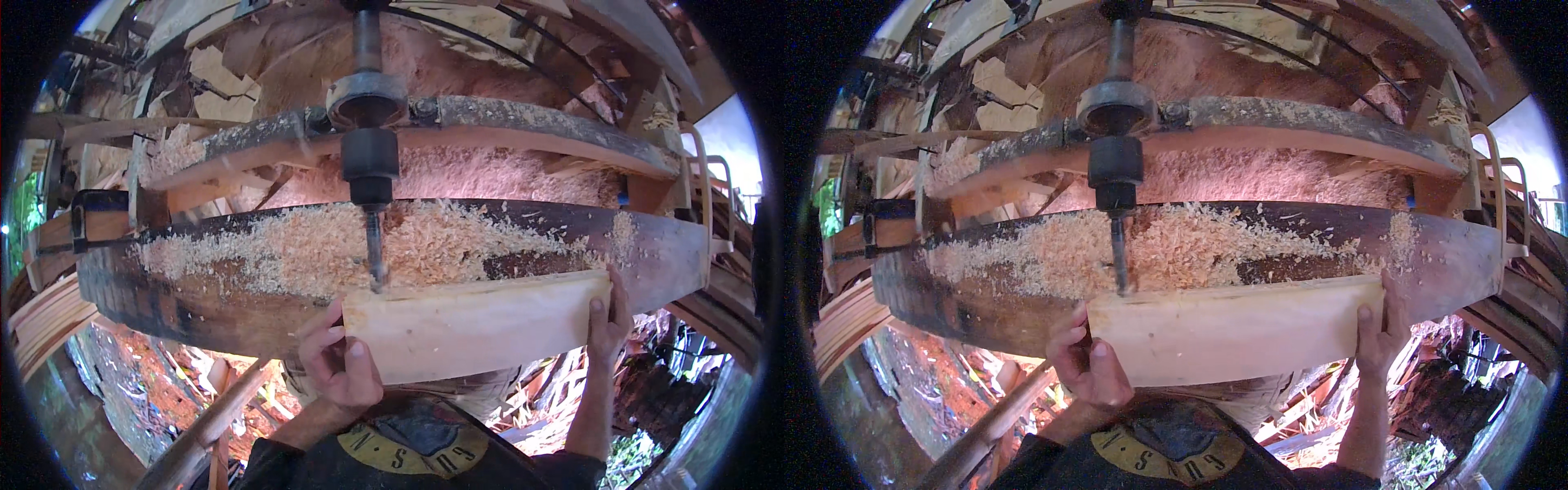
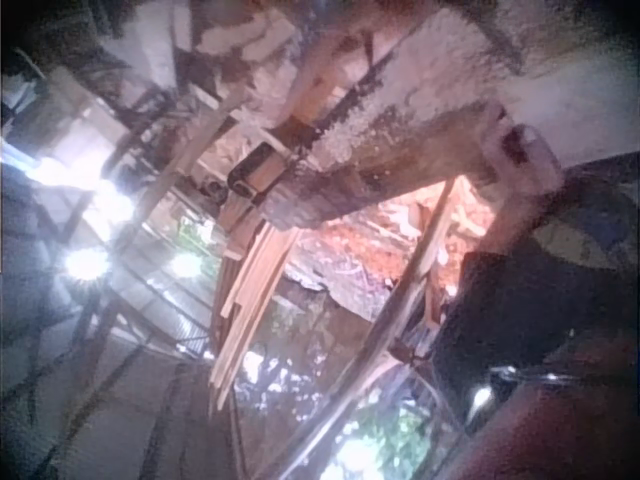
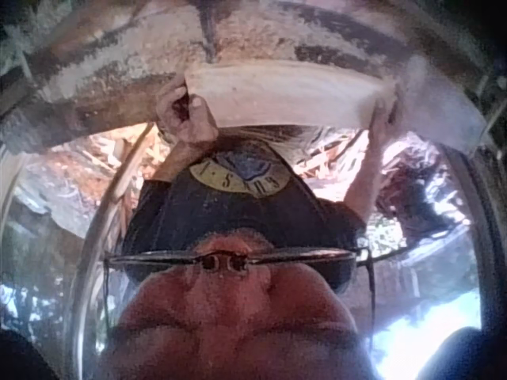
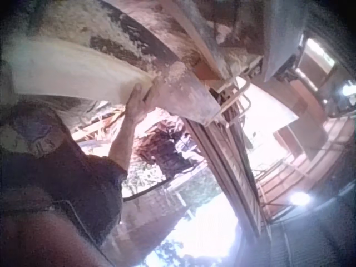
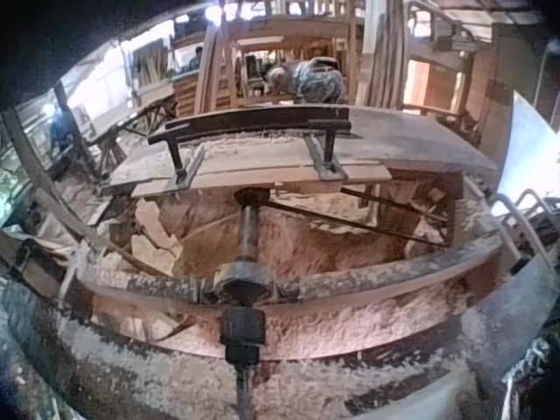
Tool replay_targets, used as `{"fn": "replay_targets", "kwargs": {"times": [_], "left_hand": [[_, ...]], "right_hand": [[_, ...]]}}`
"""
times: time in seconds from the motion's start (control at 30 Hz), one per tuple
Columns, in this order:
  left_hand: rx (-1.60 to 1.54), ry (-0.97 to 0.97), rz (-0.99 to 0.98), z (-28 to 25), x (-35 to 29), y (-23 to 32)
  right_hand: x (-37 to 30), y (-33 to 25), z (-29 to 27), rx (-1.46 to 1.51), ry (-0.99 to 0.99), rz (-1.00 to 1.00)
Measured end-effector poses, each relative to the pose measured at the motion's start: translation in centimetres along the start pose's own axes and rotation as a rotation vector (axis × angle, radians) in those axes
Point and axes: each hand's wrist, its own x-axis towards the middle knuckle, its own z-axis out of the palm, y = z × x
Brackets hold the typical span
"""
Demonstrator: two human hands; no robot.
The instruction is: The person holds a rectangular wood block with both hands and moves it under a rotating drill bit to carve a slot. They periodically shift the block back and forth to clear shavings and extend the hollowed area.
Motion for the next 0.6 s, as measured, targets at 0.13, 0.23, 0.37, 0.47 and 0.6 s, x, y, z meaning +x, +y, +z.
{"fn": "replay_targets", "kwargs": {"times": [0.13, 0.23, 0.37, 0.47, 0.6], "left_hand": [[0.022, 0.013, -0.016, 0.1, 0.2, -0.1], [0.060, 0.034, -0.022, 0.0, 0.1, -0.4], [-0.045, 0.012, -0.044, 0.3, 0.4, -0.6], [-0.072, 0.012, -0.030, 0.5, 0.9, -0.6], [-0.031, 0.015, -0.006, 0.7, 1.3, -0.9]], "right_hand": [[0.0, 0.3, -0.2, -0.017, -0.009, -0.017], [0.2, -0.2, -0.5, -0.072, -0.035, -0.036], [0.8, -0.5, -0.2, -0.057, -0.032, -0.048], [1.0, 0.0, 0.1, -0.022, -0.023, -0.035], [1.3, 0.5, 0.4, -0.035, -0.005, -0.070]]}}
